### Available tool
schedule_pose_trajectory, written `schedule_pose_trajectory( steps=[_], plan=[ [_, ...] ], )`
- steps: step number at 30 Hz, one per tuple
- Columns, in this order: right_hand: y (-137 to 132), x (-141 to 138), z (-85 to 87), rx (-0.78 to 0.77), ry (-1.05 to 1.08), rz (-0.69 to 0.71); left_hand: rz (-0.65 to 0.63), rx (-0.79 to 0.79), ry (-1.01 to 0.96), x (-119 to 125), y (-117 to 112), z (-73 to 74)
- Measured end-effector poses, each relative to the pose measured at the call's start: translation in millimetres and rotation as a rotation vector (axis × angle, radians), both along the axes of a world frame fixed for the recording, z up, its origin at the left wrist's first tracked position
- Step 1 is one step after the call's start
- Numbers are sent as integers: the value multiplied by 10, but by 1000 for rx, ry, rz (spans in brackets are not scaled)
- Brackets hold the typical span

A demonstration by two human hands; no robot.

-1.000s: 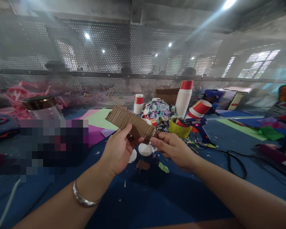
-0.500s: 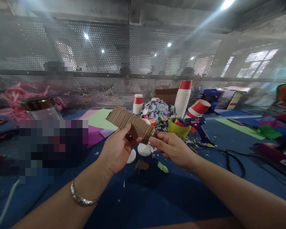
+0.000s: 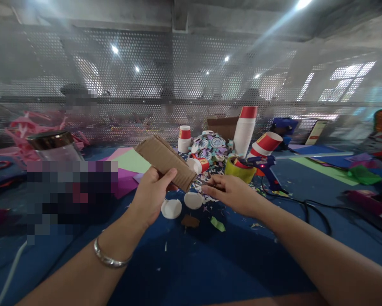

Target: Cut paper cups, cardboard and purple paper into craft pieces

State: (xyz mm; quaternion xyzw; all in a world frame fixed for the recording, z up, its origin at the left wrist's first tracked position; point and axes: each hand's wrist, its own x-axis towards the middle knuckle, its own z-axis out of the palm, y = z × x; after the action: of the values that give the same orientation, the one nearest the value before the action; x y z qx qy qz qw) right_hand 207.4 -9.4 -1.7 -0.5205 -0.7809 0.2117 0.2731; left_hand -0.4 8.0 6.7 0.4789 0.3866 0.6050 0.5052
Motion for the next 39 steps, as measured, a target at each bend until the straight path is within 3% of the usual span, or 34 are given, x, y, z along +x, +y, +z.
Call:
schedule_pose_trajectory(
  steps=[5, 9, 13, 19, 22, 27, 32, 35, 39],
  plan=[
    [-20, 70, 55, 18, -326, -100, 129, 65, -43, -64, 39, 72],
    [-28, 132, 33, -13, -542, -127, 65, -5, -45, -50, 18, 65],
    [-68, 144, 33, 10, -621, -156, -92, -86, 56, -1, -39, 14],
    [-127, 115, 165, 83, -672, -245, -456, -84, 415, 9, -154, 32],
    [-118, 132, 217, 170, -431, -254, -526, -75, 510, 6, -188, 55],
    [-120, 147, 215, 203, 225, -59, -637, -75, 640, 9, -212, 86],
    [-130, 109, 207, 115, 368, 72, -744, -57, 697, -16, -249, 114],
    [-143, 84, 206, -30, 452, 156, -826, -68, 648, -4, -269, 91],
    [-180, 32, 192, -168, 490, 212, -729, -10, 423, 57, -272, 46]
  ],
)
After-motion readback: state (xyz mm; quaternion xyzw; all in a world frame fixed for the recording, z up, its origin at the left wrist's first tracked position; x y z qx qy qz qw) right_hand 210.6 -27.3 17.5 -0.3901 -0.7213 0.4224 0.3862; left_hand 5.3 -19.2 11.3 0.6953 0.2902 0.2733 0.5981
